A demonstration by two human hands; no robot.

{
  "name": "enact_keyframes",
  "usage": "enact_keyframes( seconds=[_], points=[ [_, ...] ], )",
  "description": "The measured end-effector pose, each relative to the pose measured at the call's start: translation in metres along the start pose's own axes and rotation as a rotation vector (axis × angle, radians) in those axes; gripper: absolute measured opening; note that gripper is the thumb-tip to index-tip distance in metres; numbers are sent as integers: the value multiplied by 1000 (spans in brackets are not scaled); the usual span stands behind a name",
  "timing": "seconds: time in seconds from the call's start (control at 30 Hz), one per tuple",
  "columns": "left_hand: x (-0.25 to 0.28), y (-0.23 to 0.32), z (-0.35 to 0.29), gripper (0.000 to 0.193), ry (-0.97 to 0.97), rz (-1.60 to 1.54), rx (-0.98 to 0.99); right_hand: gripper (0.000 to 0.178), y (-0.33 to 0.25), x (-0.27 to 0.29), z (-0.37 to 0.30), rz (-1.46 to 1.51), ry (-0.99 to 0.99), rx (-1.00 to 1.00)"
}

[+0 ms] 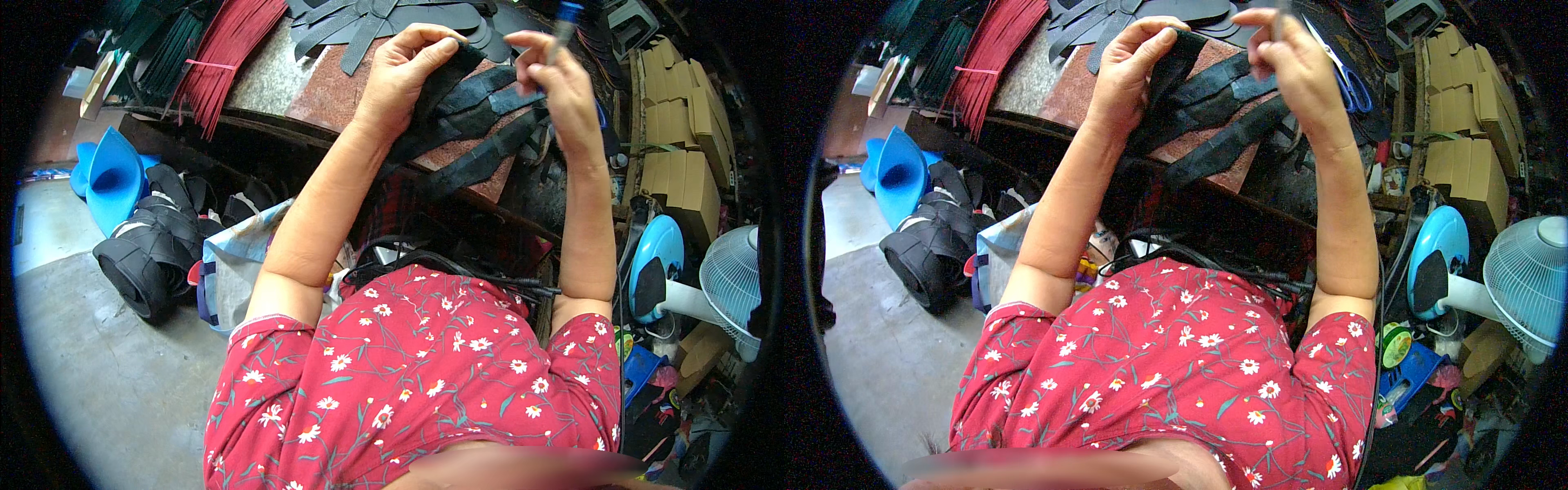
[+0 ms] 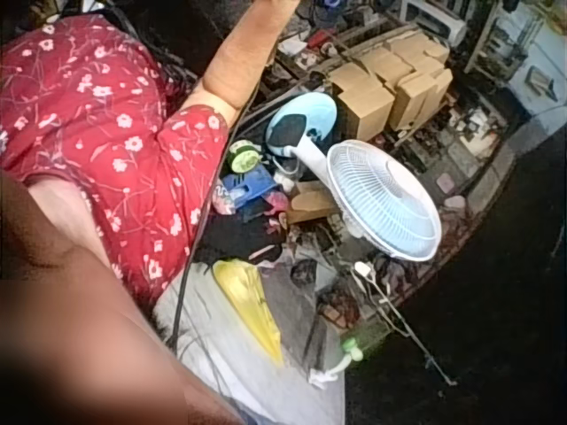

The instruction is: The person uses a hammer and punch to make holes in a black leather piece, then cuts the leather with scissors, and finally marks it with a pen. The actions occur sequentially on a cluttered workbench.

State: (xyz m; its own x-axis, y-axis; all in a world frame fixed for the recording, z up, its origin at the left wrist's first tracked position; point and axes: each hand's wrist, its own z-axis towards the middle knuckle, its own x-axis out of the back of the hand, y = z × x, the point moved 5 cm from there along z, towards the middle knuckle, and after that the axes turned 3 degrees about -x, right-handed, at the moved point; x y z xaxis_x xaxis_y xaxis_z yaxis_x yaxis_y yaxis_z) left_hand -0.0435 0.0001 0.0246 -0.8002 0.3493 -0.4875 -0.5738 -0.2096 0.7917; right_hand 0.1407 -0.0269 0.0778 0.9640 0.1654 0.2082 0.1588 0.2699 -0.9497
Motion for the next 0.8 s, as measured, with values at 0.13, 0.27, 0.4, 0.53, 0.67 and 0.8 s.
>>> enact_keyframes(
  seconds=[0.13,0.27,0.4,0.53,0.67,0.8],
  points=[
    [-10,15,3,22,-76,465,-224,24,24,-32,-8,53,-68,-91],
    [-19,34,-5,25,-29,834,-351,11,34,-30,-11,88,97,-40],
    [-26,41,-22,24,-8,1043,-327,11,34,-28,-14,87,152,-17],
    [-22,39,-22,15,126,671,-77,8,17,-21,-17,78,252,82],
    [-30,54,-17,15,-106,594,-103,9,-36,4,-38,-586,537,683],
    [-26,53,-12,17,-253,873,-77,17,-30,6,-37,-852,306,540]
  ],
)
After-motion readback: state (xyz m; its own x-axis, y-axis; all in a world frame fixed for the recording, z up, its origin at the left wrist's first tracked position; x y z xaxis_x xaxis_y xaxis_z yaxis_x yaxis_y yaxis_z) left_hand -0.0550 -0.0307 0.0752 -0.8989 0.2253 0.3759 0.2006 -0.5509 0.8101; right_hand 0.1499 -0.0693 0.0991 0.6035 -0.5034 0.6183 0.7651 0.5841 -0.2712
